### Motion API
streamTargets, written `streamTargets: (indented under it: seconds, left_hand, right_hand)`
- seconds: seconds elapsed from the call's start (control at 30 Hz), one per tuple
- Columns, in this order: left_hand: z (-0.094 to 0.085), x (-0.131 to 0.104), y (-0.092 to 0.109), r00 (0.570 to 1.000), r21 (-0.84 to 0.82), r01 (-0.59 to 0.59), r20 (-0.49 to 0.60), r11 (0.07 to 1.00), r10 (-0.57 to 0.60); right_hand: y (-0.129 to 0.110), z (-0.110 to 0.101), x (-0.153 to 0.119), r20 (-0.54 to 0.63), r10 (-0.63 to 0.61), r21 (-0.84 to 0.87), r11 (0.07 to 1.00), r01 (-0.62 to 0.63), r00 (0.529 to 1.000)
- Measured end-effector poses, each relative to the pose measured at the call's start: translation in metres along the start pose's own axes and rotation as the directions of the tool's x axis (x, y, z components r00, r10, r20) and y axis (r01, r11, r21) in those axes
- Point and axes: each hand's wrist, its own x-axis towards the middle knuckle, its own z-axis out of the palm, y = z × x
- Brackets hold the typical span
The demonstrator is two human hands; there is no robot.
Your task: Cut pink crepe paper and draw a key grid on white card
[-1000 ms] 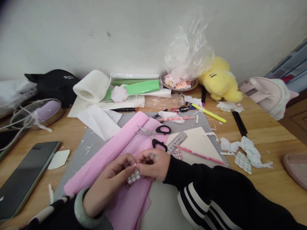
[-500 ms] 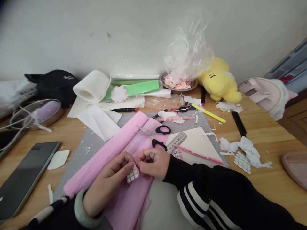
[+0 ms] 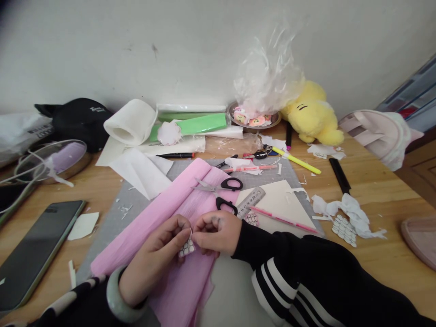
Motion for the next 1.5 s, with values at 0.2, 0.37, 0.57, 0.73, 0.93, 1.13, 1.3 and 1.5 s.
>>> streamTargets:
  seconds: [0.2, 0.37, 0.57, 0.73, 0.93, 1.13, 1.3, 1.5]
  left_hand:
    - [0.001, -0.001, -0.002, 1.0, -0.021, -0.007, 0.025, 1.0, 0.008]
    - [0.0, -0.001, -0.002, 0.999, -0.02, -0.006, 0.05, 1.0, 0.007]
    - [0.0, -0.001, -0.003, 0.996, 0.009, 0.027, 0.08, 1.0, -0.028]
    - [0.0, 0.0, -0.004, 0.996, 0.007, 0.037, 0.083, 0.999, -0.037]
    - [0.001, -0.002, -0.001, 0.999, -0.04, 0.031, 0.04, 0.999, -0.03]
    - [0.001, -0.002, 0.0, 0.999, -0.028, 0.028, 0.022, 0.999, -0.027]
    - [0.002, -0.001, 0.001, 0.999, -0.035, 0.033, 0.03, 0.999, -0.032]
    - [0.002, -0.002, 0.002, 0.999, -0.045, 0.036, 0.016, 0.998, -0.035]
  right_hand:
    - [-0.003, 0.002, -0.002, -0.024, 0.026, -0.031, 0.999, -0.027, 0.999]
    - [-0.004, 0.004, -0.002, -0.042, 0.027, -0.079, 0.996, -0.03, 0.999]
    - [-0.003, 0.003, -0.001, -0.066, 0.016, -0.046, 0.999, -0.019, 0.998]
    - [0.003, 0.002, 0.002, -0.065, -0.031, 0.016, 0.999, 0.032, 0.997]
    - [0.005, 0.001, 0.004, -0.064, -0.024, 0.056, 0.998, 0.028, 0.998]
    - [0.0, 0.001, 0.001, -0.024, -0.016, 0.027, 0.999, 0.016, 1.0]
    - [0.0, -0.001, 0.001, -0.006, -0.021, 0.025, 0.999, 0.021, 1.0]
    - [0.003, 0.0, 0.003, -0.001, -0.021, 0.048, 0.999, 0.021, 1.0]
